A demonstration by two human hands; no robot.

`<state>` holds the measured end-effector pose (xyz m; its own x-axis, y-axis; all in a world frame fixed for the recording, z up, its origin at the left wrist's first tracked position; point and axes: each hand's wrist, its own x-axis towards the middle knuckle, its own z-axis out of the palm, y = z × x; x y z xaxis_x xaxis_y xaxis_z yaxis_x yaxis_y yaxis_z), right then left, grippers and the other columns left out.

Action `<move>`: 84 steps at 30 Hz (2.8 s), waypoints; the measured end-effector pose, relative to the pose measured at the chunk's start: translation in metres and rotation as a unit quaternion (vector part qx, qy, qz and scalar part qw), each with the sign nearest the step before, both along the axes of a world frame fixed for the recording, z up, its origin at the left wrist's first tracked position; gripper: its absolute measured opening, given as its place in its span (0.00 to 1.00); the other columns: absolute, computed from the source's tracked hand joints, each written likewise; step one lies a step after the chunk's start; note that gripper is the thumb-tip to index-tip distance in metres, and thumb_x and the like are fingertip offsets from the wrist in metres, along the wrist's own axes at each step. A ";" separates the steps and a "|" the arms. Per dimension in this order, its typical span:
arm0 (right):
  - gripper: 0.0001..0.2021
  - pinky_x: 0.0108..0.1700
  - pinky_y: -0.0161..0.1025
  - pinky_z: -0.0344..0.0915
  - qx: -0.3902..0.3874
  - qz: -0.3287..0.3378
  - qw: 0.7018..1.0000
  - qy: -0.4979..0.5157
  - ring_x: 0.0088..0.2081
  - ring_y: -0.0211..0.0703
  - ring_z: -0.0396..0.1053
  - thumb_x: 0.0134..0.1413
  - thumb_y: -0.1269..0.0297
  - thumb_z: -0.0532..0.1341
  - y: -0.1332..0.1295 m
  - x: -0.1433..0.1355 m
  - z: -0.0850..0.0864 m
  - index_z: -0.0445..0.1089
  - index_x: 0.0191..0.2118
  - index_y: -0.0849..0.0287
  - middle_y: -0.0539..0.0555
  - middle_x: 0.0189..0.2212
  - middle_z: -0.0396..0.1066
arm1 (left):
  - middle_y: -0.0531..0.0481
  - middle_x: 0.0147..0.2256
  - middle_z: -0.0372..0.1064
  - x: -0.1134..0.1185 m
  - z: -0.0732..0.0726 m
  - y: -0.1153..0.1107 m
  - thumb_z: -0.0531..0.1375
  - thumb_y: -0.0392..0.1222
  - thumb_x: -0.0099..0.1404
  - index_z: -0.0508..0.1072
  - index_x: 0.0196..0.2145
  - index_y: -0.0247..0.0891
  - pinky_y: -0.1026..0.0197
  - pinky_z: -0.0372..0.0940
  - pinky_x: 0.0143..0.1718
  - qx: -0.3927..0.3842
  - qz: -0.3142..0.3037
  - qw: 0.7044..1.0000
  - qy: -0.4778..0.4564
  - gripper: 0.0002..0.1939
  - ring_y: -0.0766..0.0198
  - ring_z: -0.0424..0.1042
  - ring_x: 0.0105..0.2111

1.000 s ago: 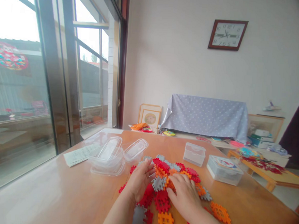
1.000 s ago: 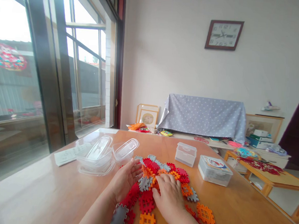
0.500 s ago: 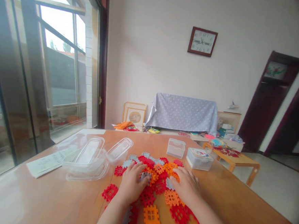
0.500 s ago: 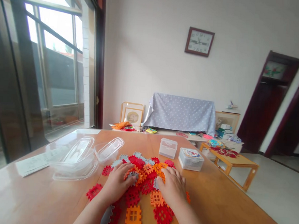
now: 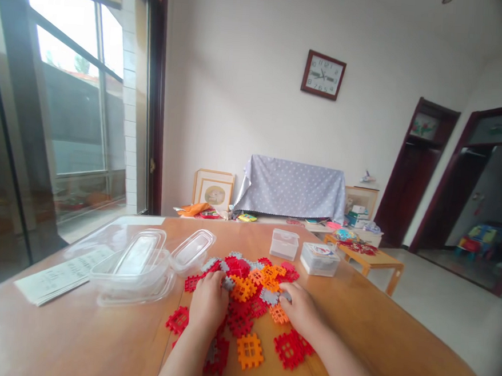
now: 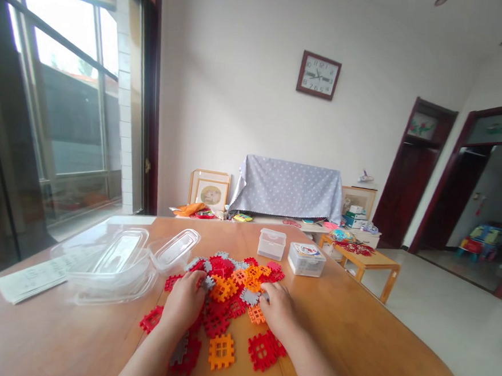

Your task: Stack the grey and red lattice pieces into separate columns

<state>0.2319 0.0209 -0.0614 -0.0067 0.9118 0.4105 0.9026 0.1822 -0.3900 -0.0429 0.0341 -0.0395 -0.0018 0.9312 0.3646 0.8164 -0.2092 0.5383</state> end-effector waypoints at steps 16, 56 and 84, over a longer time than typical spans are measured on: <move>0.30 0.66 0.60 0.52 -0.090 0.156 0.983 -0.032 0.68 0.58 0.53 0.58 0.41 0.58 -0.029 -0.001 0.017 0.64 0.64 0.45 0.55 0.67 0.58 | 0.45 0.54 0.70 0.009 0.010 -0.016 0.61 0.54 0.62 0.74 0.53 0.50 0.50 0.56 0.58 0.037 -0.117 0.992 -0.023 0.22 0.46 0.61 0.59; 0.15 0.63 0.53 0.54 0.011 0.116 0.992 -0.047 0.58 0.54 0.65 0.57 0.60 0.58 0.044 0.001 0.025 0.78 0.46 0.49 0.54 0.53 0.73 | 0.42 0.58 0.66 -0.001 0.011 -0.013 0.54 0.46 0.64 0.72 0.52 0.44 0.44 0.57 0.54 -0.084 0.052 0.988 0.121 0.20 0.44 0.60 0.59; 0.53 0.65 0.63 0.46 0.078 -0.340 0.934 0.081 0.70 0.70 0.39 0.42 0.33 0.60 0.111 0.136 0.013 0.44 0.71 0.52 0.64 0.72 0.34 | 0.42 0.55 0.68 -0.006 -0.004 0.007 0.50 0.50 0.68 0.73 0.53 0.42 0.50 0.60 0.53 -0.032 0.040 0.992 0.111 0.22 0.48 0.65 0.55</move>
